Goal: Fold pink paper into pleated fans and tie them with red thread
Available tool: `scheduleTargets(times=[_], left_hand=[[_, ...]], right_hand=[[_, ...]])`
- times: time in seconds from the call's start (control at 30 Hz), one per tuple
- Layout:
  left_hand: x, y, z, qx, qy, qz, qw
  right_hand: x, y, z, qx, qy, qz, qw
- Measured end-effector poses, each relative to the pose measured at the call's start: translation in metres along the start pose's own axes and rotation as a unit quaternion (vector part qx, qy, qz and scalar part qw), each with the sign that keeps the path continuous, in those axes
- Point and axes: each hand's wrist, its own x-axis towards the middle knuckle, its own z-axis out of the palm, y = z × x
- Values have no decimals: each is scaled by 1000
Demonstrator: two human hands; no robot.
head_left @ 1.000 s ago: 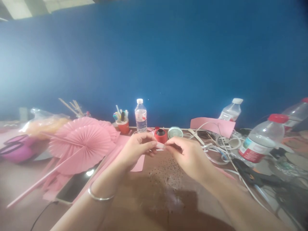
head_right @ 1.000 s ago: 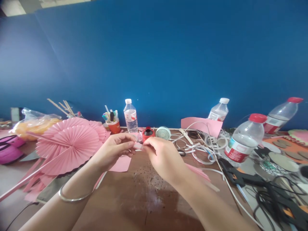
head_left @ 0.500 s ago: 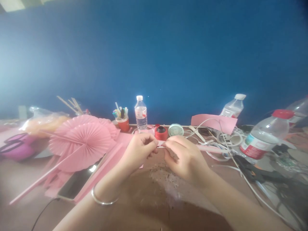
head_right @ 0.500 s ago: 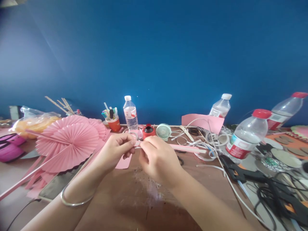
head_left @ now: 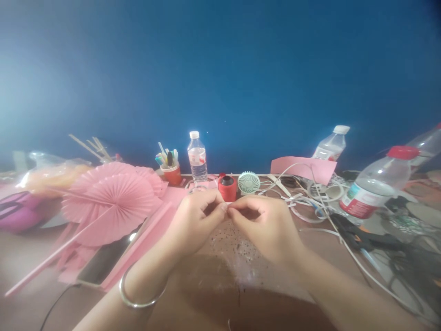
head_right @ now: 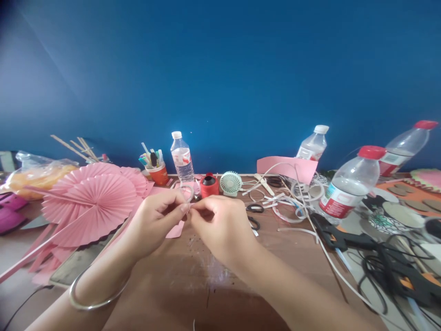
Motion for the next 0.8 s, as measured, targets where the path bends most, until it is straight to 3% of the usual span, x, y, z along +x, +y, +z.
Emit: scheduleTargets(times=[0.23, 0.5, 0.8], left_hand=[[0, -5, 4, 17, -3, 11, 1000], [0, -9, 4, -5, -2, 19, 1000], [-2, -8, 7, -3, -2, 8, 1000]], right_hand=[[2, 1, -1, 52, -28, 84, 995], [5, 6, -1, 98, -66, 105, 987], [4, 1, -2, 74, -51, 111, 990]])
